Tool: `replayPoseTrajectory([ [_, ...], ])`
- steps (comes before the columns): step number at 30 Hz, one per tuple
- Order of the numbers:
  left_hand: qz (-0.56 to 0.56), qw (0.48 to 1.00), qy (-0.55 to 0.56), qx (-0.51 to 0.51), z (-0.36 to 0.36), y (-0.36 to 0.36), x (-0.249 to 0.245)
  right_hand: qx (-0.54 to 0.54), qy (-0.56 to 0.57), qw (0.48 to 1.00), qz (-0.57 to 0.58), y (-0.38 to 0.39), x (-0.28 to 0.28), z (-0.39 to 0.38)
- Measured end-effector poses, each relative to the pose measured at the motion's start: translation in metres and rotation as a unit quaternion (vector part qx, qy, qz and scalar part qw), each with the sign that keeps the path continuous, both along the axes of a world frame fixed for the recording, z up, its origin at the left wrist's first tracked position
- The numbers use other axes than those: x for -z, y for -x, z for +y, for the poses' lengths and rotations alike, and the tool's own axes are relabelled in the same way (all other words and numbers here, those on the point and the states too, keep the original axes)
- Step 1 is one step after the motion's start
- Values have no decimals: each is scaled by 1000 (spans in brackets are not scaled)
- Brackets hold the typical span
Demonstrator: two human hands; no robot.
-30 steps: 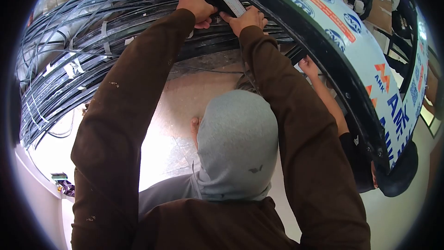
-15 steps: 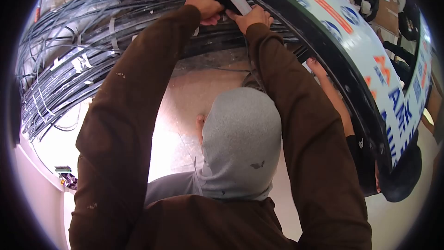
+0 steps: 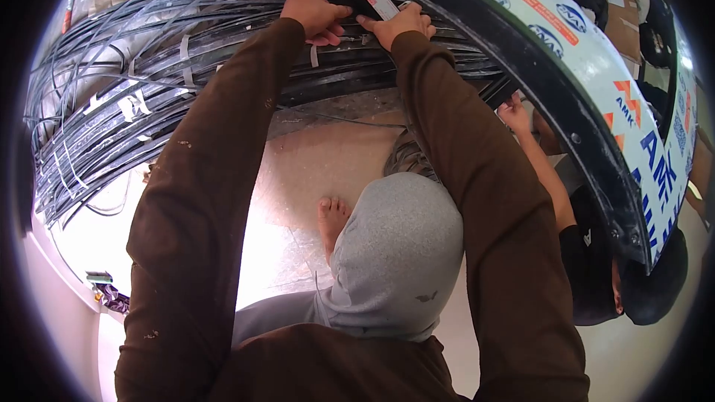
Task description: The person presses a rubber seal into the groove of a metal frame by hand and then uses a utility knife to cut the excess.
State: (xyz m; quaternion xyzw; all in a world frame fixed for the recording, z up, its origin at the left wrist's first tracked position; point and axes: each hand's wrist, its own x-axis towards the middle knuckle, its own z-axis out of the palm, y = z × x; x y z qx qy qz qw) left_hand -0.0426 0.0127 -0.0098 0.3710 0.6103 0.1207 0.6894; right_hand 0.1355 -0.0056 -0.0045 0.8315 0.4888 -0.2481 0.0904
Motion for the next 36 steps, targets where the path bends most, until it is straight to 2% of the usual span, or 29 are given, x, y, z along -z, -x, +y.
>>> replayPoseTrajectory([
  [3, 1, 1000, 18, -21, 2, -6, 4, -28, 56, 997, -38, 7, -10, 8],
  [11, -13, 996, 48, -71, 5, -13, 7, -23, 48, 996, 73, 31, -47, 11],
  [16, 3, 996, 14, -91, 1, -16, 4, -35, 15, 999, -12, 10, -13, 6],
  [19, -42, 996, -28, -68, -10, -9, 6, -27, -14, 999, -25, 1, -3, -1],
  [22, -101, 985, -11, -139, -14, 0, 9, 5, -47, 999, -2, 8, -11, -2],
  [26, -100, 973, -28, -205, -17, -3, 6, 4, -67, 997, 28, 14, -1, 8],
  [29, -96, 974, -15, -203, -15, -3, 3, -12, -36, 999, 2, 11, 9, 16],
  [36, -82, 974, 37, -206, -4, -6, 4, -33, 87, 995, -21, 27, -15, 34],
])
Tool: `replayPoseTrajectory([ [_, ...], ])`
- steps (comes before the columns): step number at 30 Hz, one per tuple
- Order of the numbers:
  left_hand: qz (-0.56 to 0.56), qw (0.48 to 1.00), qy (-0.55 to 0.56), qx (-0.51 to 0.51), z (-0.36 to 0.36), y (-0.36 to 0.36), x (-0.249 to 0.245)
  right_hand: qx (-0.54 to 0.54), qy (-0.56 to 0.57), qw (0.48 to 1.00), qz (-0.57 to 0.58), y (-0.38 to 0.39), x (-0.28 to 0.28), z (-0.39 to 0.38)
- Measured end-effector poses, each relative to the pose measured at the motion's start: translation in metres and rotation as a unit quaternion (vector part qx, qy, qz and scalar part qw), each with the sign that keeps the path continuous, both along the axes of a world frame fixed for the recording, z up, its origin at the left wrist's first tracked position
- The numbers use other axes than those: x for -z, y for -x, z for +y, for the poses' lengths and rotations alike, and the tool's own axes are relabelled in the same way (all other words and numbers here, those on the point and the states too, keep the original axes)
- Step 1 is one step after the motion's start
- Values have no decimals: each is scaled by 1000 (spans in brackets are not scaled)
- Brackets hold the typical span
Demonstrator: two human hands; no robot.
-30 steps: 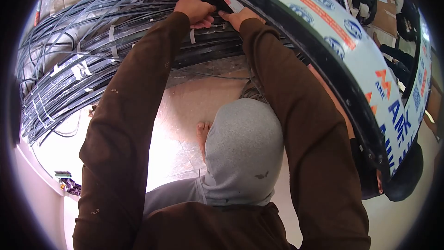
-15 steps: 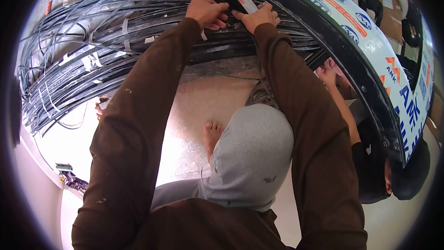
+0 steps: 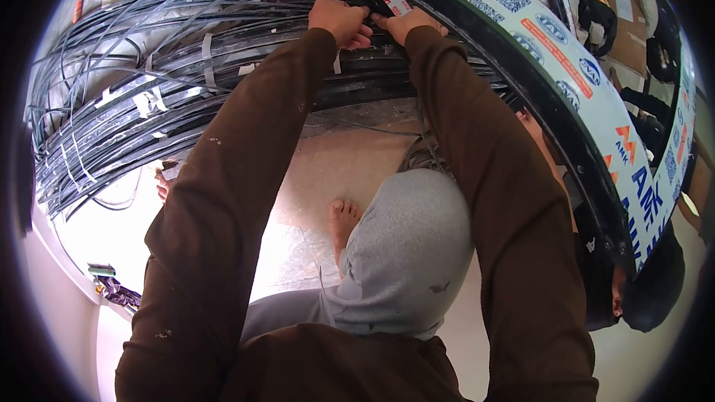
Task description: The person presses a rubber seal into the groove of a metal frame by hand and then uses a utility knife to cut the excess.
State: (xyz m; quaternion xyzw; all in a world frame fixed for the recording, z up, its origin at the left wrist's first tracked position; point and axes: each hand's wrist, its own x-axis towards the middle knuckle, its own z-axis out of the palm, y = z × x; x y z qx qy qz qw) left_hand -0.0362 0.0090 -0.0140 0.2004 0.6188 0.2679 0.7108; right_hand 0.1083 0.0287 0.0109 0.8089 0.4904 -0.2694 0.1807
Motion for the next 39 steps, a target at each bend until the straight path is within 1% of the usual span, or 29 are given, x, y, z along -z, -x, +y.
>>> replayPoseTrajectory([
  [2, 6, 1000, 0, -2, 0, -1, 0, -1, -20, 1000, 9, 6, -9, -2],
  [5, 18, 1000, 0, -25, 1, -5, 0, 4, 1, 1000, 13, 7, -5, 1],
  [8, 29, 1000, 2, 10, 1, -7, 5, 9, 10, 1000, 15, 7, -6, 0],
  [11, 36, 999, -5, 35, 3, -5, 4, -5, -36, 999, -3, 0, 1, -4],
  [14, -5, 999, 7, 52, 4, 4, 7, -20, -85, 996, -14, -3, 6, -11],
  [16, 35, 997, -25, 68, 10, 19, -1, -27, -131, 991, -25, -1, 8, -15],
  [19, 80, 993, -60, 61, 16, 33, -1, -23, -171, 984, 49, 7, 5, -7],
  [22, 103, 990, -79, 47, 16, 39, -3, -88, -186, 978, 7, 7, 25, 4],
  [27, 102, 987, -119, 27, 18, 35, 4, -86, -168, 982, 14, 6, 28, 5],
  [30, 126, 986, -107, 32, 21, 32, 6, -93, -139, 985, 32, 12, 15, 7],
  [31, 115, 987, -96, 49, 23, 33, 6, -95, -125, 987, 40, 15, 10, 6],
  [34, 77, 990, -71, 93, 32, 37, 10, -83, -143, 985, 39, 22, 6, 4],
  [37, 34, 991, -54, 120, 38, 38, 21, -66, -107, 988, 86, 27, -4, 8],
  [39, 10, 990, -45, 130, 42, 40, 22, -72, -103, 988, 85, 27, -2, 11],
])
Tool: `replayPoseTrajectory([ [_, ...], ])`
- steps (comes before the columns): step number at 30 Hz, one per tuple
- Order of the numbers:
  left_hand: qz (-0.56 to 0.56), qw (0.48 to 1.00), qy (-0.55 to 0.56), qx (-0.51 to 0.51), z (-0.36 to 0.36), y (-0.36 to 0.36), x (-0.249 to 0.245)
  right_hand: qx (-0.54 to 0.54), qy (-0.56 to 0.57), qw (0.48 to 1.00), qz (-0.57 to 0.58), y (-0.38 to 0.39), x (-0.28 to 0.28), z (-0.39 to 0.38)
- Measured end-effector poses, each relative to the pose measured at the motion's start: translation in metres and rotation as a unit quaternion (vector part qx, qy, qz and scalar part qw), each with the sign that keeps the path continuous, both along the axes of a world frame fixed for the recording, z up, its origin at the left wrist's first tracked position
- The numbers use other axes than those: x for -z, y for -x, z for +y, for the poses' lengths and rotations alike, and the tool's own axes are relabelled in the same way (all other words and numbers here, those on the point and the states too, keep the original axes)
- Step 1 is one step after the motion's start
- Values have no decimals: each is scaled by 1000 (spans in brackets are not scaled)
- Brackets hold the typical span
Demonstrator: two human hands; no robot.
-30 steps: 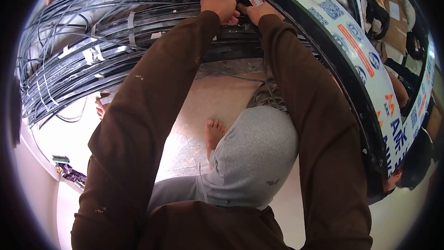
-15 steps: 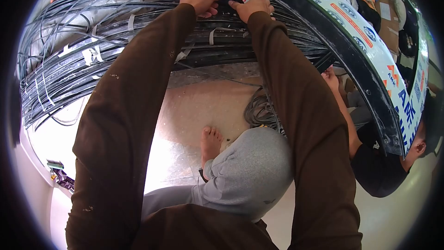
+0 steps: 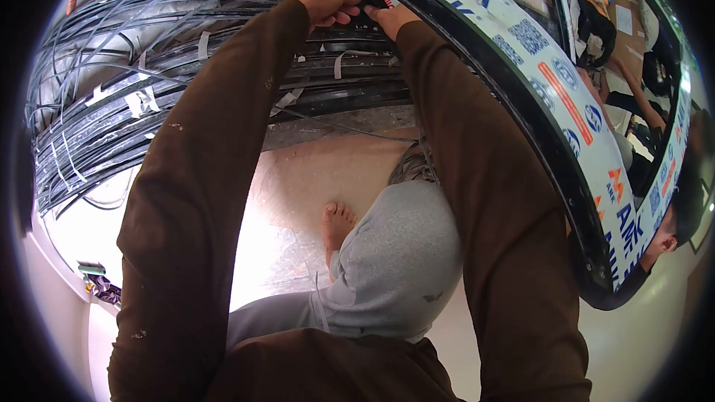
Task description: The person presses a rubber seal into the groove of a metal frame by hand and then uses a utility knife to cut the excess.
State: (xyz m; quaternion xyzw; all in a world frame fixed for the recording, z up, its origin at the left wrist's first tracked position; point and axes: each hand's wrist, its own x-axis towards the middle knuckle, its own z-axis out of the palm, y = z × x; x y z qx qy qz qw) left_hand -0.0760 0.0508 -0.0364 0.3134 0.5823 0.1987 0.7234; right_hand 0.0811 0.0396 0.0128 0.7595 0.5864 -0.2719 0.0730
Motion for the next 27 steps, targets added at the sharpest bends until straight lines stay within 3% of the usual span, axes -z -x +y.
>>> replayPoseTrajectory([
  [6, 44, 998, -27, 23, -1, -4, -5, 11, 92, 996, -7, 6, -7, 9],
  [11, -38, 999, 4, -24, -3, 2, -6, -29, -19, 998, 45, -20, 22, 11],
  [14, -67, 995, 27, -69, -5, 9, -8, 41, -26, 989, 139, -33, 41, 11],
  [17, -74, 995, 20, -71, -5, 8, -2, 18, -28, 999, -9, -10, 18, 8],
  [23, -28, 999, 0, -36, -2, 2, -2, 5, -4, 999, 32, -10, 19, 12],
  [27, 28, 999, -25, -26, -1, -3, -1, -26, 78, 997, 0, 10, 0, 21],
])
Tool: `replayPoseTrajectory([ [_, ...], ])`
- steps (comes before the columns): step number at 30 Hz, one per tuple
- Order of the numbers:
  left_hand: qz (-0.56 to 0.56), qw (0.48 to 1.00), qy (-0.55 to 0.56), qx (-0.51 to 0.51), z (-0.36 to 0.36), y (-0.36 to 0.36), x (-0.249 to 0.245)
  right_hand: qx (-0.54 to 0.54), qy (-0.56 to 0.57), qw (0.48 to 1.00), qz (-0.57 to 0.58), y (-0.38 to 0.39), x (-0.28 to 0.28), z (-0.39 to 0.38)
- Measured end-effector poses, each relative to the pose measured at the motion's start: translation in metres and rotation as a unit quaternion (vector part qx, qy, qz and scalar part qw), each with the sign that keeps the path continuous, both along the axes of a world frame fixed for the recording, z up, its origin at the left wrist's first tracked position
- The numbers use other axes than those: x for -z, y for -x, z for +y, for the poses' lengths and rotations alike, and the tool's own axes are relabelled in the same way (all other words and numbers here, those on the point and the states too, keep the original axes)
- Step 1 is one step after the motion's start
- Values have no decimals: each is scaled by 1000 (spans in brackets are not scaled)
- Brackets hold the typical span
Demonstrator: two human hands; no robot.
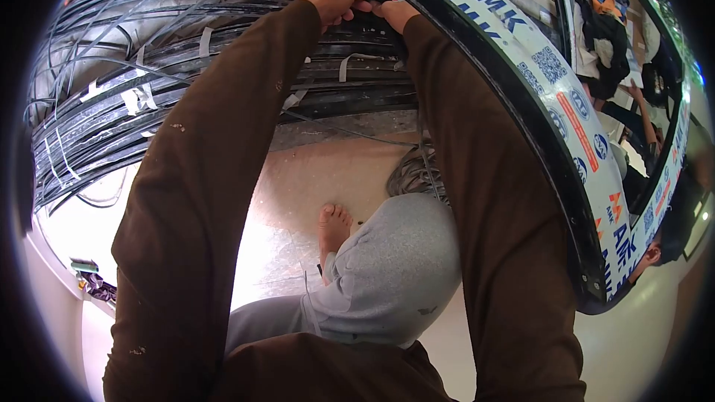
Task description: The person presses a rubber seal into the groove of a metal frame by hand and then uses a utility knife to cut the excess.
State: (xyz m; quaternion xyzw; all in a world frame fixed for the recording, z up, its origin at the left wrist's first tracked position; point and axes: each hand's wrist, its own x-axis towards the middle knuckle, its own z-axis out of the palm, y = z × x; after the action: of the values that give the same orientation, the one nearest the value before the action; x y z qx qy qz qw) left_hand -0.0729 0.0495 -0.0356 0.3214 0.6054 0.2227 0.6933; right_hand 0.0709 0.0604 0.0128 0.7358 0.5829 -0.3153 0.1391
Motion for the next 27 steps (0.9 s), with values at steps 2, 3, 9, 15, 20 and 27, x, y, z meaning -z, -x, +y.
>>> replayPoseTrajectory([
  [2, 30, 1000, -2, 5, -1, -3, -1, -9, -9, 1000, 9, -1, -1, 0],
  [3, 45, 999, -6, 5, 0, -3, -1, -13, -20, 999, 20, -2, 0, -2],
  [9, -25, 999, -27, -27, -5, 5, 0, -36, -110, 981, 157, -11, 4, -7],
  [15, -112, 990, 29, -79, -5, 9, 0, -29, -89, 993, 66, 9, -12, -12],
  [20, -88, 994, 17, -56, -2, 6, 6, -58, -83, 988, 113, -11, 21, 1],
  [27, -14, 999, -24, -40, -1, -1, 5, -57, -28, 997, 38, 4, 7, 0],
])
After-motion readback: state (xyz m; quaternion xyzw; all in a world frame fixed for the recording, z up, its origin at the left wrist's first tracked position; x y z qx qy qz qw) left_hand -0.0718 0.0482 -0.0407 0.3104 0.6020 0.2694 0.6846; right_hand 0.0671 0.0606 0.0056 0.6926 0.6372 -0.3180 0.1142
